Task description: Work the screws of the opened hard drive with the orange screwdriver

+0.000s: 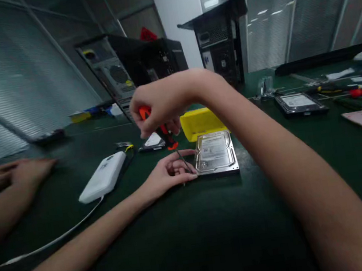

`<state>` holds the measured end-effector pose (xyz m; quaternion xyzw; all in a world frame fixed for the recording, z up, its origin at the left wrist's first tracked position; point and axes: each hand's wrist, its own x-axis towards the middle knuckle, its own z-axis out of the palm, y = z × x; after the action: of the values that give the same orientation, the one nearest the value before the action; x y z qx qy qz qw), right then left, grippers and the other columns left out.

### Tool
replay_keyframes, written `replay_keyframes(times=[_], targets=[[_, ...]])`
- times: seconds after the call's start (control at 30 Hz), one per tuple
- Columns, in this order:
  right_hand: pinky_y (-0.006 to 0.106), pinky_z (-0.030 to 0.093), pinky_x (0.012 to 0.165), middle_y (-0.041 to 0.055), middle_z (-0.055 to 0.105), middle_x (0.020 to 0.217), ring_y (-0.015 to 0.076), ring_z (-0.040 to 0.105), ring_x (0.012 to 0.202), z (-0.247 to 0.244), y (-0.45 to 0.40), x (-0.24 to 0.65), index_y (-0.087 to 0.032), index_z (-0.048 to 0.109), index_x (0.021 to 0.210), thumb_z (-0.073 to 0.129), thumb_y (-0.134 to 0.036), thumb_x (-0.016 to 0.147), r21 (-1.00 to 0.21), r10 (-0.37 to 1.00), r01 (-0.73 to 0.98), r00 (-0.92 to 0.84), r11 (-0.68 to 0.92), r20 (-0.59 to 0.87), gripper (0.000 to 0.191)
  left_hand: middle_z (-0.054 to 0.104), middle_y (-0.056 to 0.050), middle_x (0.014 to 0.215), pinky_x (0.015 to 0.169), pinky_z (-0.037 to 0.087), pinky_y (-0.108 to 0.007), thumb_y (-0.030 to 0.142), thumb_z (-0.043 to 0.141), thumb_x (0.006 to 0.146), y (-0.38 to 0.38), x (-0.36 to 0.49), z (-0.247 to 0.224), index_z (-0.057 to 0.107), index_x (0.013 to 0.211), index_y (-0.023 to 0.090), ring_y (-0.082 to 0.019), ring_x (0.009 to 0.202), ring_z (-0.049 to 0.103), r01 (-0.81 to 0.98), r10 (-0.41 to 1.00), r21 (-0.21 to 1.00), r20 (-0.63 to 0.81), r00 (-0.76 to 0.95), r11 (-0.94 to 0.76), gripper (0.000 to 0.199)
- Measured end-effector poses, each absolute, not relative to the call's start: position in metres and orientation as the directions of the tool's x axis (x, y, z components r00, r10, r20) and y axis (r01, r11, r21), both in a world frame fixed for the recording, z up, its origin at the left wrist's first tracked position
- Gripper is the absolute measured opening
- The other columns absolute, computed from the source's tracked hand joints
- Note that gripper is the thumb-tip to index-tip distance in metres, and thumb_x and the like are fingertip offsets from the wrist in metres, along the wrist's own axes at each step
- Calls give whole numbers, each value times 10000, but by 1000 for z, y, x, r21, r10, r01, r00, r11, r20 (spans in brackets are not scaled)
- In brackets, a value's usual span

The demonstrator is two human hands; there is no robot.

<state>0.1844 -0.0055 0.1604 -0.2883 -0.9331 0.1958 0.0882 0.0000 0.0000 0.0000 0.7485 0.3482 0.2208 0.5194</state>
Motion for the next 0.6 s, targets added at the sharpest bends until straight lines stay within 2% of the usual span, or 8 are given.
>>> replay_keyframes(times=[0.17,0.33,0.6], targets=[[133,446,594,-3,631,837,58,624,698,157,-9,182,-136,586,962,578,-302,877,-403,619,550,-783,732,54,187,692,-63,919,659,457,-250,280,755,726,1,1,0,465,1307,148,-118,704,601,286,743,933,-30,668,-219,662],[155,460,616,-8,635,811,85,651,721,157,-7,180,-134,587,933,596,-341,860,-389,624,557,-779,734,63,219,681,-69,947,625,429,-241,285,748,733,0,1,3,457,1313,152,-106,683,575,308,739,924,-42,673,-228,662],[169,515,643,8,661,841,128,688,792,157,-11,182,-139,586,968,623,-379,833,-451,692,610,-721,652,25,278,650,-45,950,572,379,-218,287,766,705,-1,1,4,469,1302,160,-61,597,471,313,734,914,-24,678,-259,679]])
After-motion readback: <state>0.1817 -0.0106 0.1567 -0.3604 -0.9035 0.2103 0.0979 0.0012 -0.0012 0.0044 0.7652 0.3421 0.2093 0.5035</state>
